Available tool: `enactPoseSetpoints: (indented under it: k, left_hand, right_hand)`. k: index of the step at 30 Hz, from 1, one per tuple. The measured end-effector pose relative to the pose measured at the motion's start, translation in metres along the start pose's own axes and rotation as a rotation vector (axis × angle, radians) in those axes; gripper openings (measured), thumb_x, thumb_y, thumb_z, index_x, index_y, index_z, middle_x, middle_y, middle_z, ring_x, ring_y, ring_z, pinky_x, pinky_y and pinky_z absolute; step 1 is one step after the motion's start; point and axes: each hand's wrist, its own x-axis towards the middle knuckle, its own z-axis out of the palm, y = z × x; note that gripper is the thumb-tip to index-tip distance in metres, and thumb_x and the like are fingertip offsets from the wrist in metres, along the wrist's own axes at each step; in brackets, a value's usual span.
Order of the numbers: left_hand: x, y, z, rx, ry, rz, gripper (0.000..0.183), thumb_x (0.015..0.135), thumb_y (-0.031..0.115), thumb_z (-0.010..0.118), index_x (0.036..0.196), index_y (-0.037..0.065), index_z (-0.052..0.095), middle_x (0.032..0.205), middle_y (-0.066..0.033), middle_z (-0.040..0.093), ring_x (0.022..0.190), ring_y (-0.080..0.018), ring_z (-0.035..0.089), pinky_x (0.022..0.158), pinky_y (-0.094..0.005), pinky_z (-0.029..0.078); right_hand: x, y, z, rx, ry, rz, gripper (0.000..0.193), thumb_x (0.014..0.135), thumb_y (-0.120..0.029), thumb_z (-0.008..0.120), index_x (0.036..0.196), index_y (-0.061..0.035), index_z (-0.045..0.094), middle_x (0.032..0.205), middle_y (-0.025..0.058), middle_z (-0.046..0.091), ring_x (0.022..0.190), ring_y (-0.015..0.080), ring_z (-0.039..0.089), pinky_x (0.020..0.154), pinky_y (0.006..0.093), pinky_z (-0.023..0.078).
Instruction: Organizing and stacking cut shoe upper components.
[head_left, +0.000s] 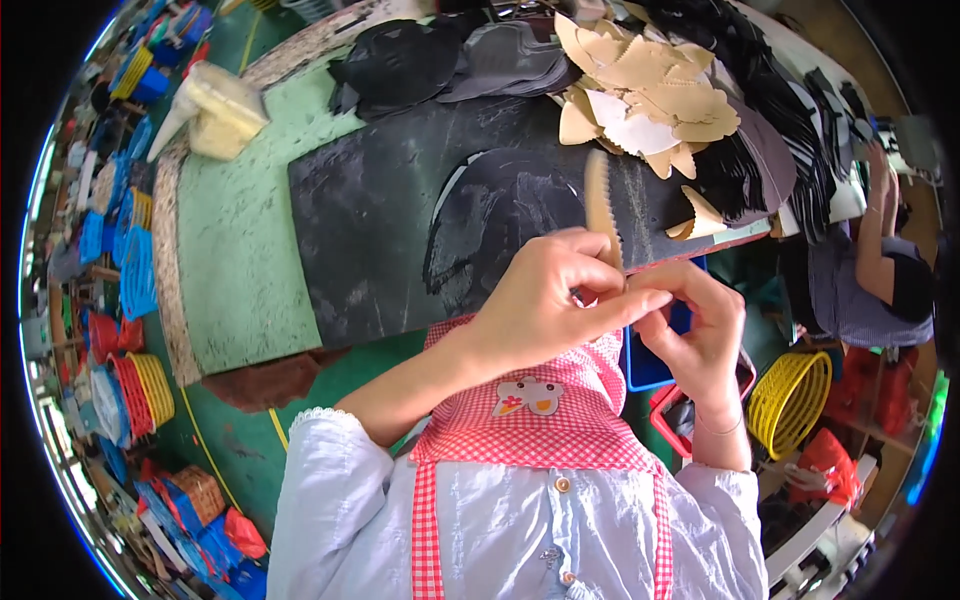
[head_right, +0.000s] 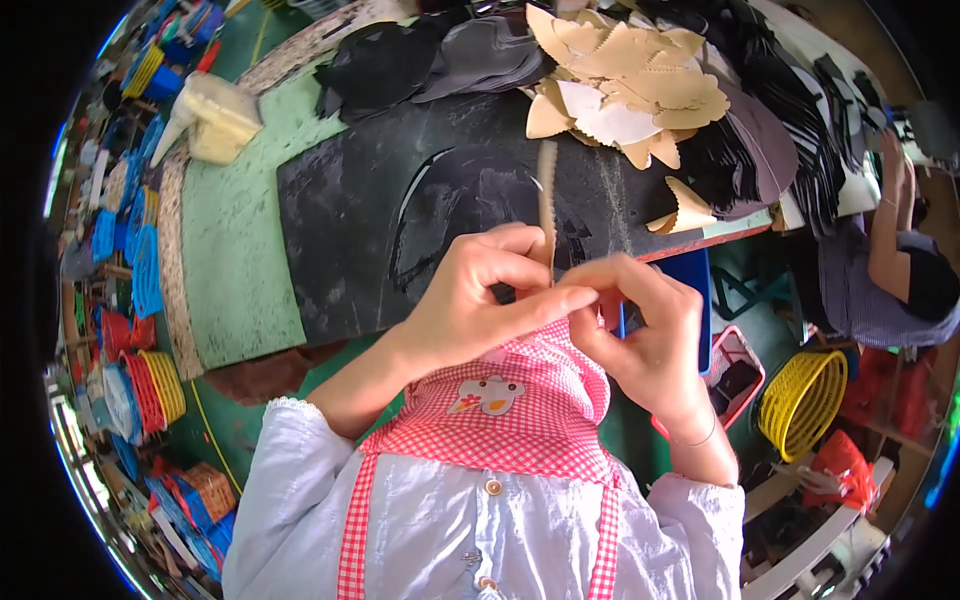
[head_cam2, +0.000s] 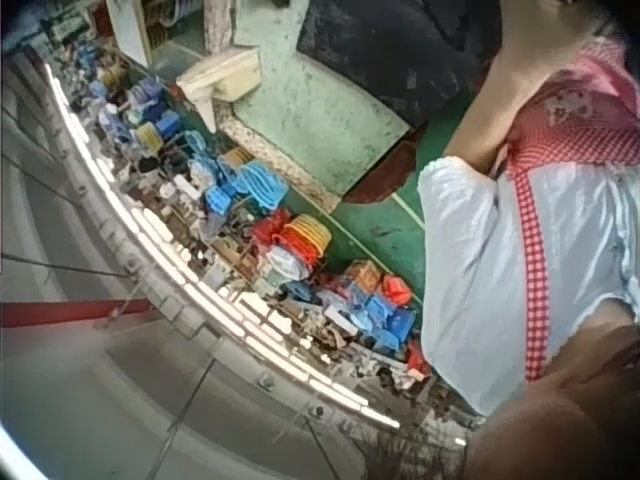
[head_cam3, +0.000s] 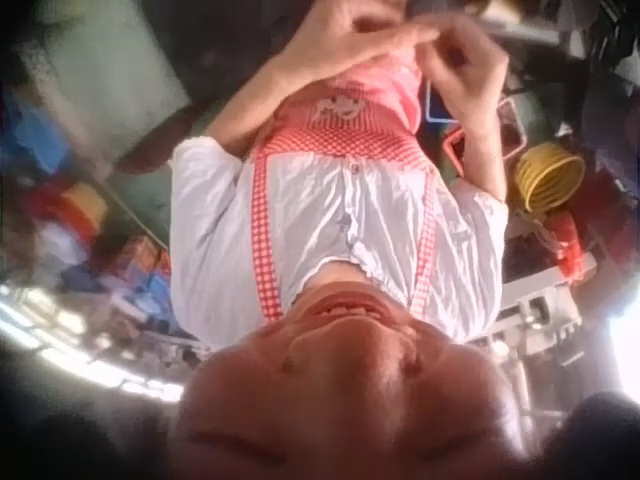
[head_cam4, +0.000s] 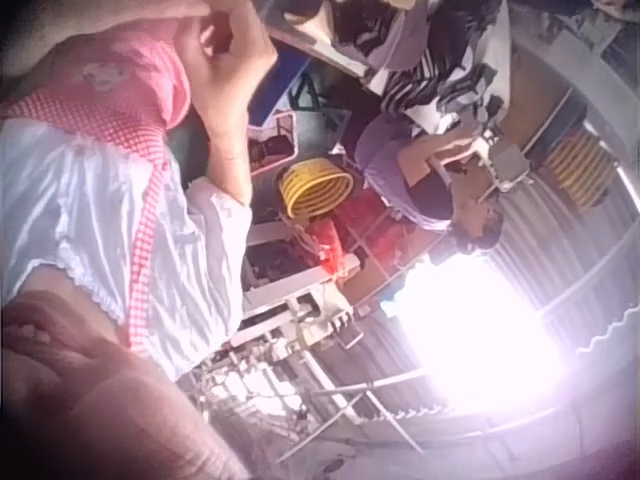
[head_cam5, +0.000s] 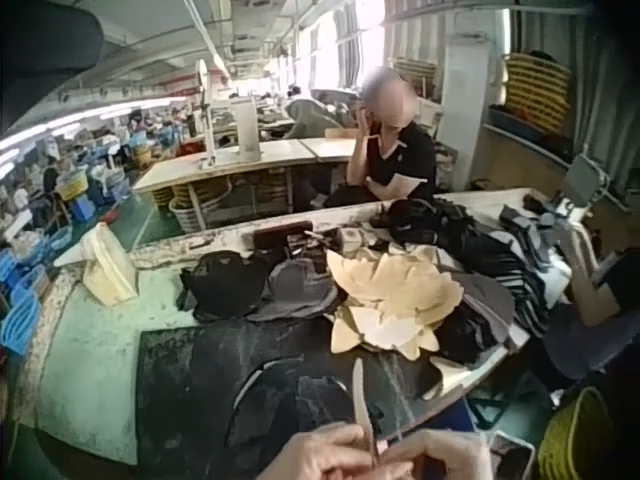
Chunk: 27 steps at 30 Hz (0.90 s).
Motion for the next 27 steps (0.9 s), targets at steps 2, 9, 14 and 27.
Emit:
enactPoseSetpoints:
  k: [2, 9, 14, 27]
  left_hand:
    - [0.001, -0.007, -0.017, -0.523, -0.140, -0.263, 0.023, 0.090, 0.012, 0.068, 0.071, 0.000, 0.062, 0.086, -0.0015, 0.057, 0.073, -0.0085, 0.056, 0.064, -0.0290, 0.045]
    - [-0.006, -0.046, -0.087, -0.959, -0.323, -0.492, 0.019, 0.081, -0.001, 0.050, 0.092, 0.008, 0.039, 0.127, -0.0229, 0.061, 0.117, -0.0178, 0.059, 0.091, -0.0270, 0.048]
    - [-0.019, -0.063, -0.101, -1.026, -0.182, -0.639, 0.035, 0.066, -0.003, 0.041, 0.101, 0.004, 0.047, 0.098, -0.0075, 0.057, 0.089, -0.0101, 0.054, 0.079, -0.0204, 0.044]
    - [-0.006, -0.039, -0.058, -0.524, 0.231, -0.307, 0.046, 0.079, -0.009, 0.037, 0.124, 0.000, 0.043, 0.123, -0.0138, 0.057, 0.105, -0.0117, 0.060, 0.086, -0.0222, 0.048]
  right_hand:
    - [0.006, 0.012, 0.011, 0.536, -0.049, 0.211, 0.012, 0.088, -0.009, 0.055, 0.096, -0.0015, 0.057, 0.100, 0.0075, 0.064, 0.092, 0.0150, 0.059, 0.081, 0.0276, 0.047]
    - [0.051, 0.088, -0.036, 1.208, -0.143, 0.585, 0.019, 0.094, -0.022, 0.041, 0.098, -0.0084, 0.053, 0.058, -0.0048, 0.036, 0.051, 0.0137, 0.037, 0.058, 0.0269, 0.042]
    - [0.055, 0.046, -0.014, -0.507, -0.084, 0.022, 0.077, 0.066, 0.003, 0.079, 0.137, -0.0165, 0.057, 0.157, 0.0149, 0.037, 0.141, 0.0369, 0.038, 0.113, 0.0449, 0.037]
    - [0.071, 0.037, 0.017, -0.146, -0.101, -0.328, 0.028, 0.066, -0.003, 0.087, 0.091, -0.0050, 0.073, 0.089, 0.0063, 0.066, 0.081, 0.0207, 0.065, 0.071, 0.0326, 0.053]
